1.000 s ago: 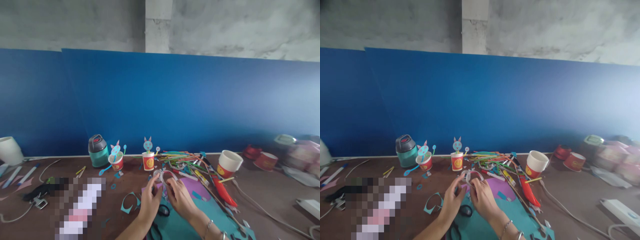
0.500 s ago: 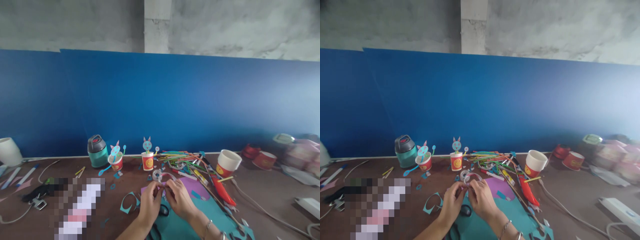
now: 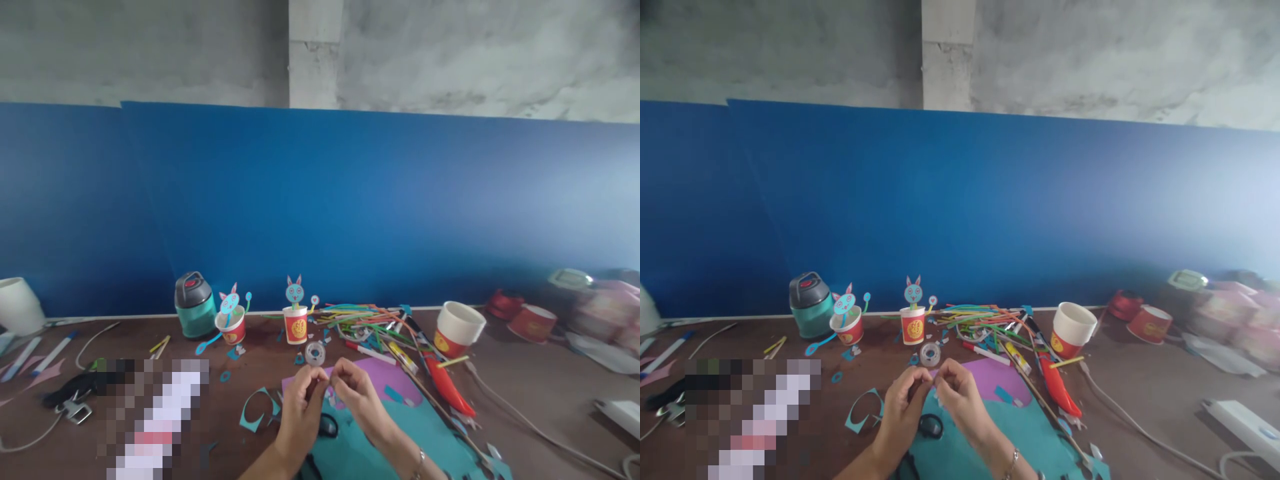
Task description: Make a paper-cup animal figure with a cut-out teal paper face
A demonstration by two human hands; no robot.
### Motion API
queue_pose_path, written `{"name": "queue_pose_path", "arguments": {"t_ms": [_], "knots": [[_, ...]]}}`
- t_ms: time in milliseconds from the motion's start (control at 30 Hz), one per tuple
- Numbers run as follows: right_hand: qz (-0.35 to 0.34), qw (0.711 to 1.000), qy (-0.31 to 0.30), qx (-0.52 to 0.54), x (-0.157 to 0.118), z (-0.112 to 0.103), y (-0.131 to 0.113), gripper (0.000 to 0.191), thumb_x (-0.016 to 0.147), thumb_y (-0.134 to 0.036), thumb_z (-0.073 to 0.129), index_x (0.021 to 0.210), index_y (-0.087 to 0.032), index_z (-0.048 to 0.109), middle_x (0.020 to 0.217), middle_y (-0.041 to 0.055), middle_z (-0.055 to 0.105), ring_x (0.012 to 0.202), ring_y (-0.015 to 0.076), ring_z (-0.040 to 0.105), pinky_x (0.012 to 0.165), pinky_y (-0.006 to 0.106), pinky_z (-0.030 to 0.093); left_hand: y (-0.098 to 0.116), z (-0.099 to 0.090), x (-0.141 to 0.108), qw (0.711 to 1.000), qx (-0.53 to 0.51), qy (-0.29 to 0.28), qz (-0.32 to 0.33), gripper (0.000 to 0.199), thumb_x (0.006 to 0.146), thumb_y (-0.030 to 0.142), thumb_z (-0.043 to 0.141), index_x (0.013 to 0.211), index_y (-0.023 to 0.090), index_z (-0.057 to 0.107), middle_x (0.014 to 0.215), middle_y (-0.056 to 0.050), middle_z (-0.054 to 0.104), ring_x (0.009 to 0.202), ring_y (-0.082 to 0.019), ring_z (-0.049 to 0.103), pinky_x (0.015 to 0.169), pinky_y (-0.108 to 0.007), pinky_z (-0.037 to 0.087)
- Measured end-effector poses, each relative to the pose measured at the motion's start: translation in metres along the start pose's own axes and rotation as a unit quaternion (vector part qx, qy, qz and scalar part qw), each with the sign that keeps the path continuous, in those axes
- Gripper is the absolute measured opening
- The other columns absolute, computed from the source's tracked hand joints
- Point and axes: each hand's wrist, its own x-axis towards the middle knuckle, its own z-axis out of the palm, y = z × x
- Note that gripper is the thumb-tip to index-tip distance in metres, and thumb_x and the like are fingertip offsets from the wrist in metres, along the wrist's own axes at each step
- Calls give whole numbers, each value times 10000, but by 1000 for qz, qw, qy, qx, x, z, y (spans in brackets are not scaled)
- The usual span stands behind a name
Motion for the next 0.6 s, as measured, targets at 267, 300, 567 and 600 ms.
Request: {"name": "queue_pose_path", "arguments": {"t_ms": [267,300,567,600], "knots": [[-107,887,131,-430,11,-27,15,114,774,-169,462,672,-203,500,605,7,578,611,173,537,628,282,354,-5,-1,11,967,-168,70,-178,418,711,583,612,744,166,597,511,78,336,446,-75,270,430,-190,223],[-106,859,130,-483,12,-31,18,118,751,-131,470,675,-203,525,668,31,617,690,198,564,666,302,354,-8,-1,13,958,-195,64,-199,450,688,606,620,762,163,600,514,86,306,440,-67,240,420,-188,194],[-133,913,97,-374,12,-21,17,154,755,-132,515,860,-199,606,935,83,626,923,240,560,792,351,415,-20,1,13,935,-254,47,-243,522,635,655,637,781,155,593,512,109,215,425,-46,162,396,-177,119],[-132,937,72,-314,12,-17,13,109,786,-162,504,815,-197,603,897,70,626,893,220,570,785,329,429,-21,2,13,934,-256,42,-246,520,634,655,639,776,157,590,506,112,207,420,-45,156,391,-176,113]]}}
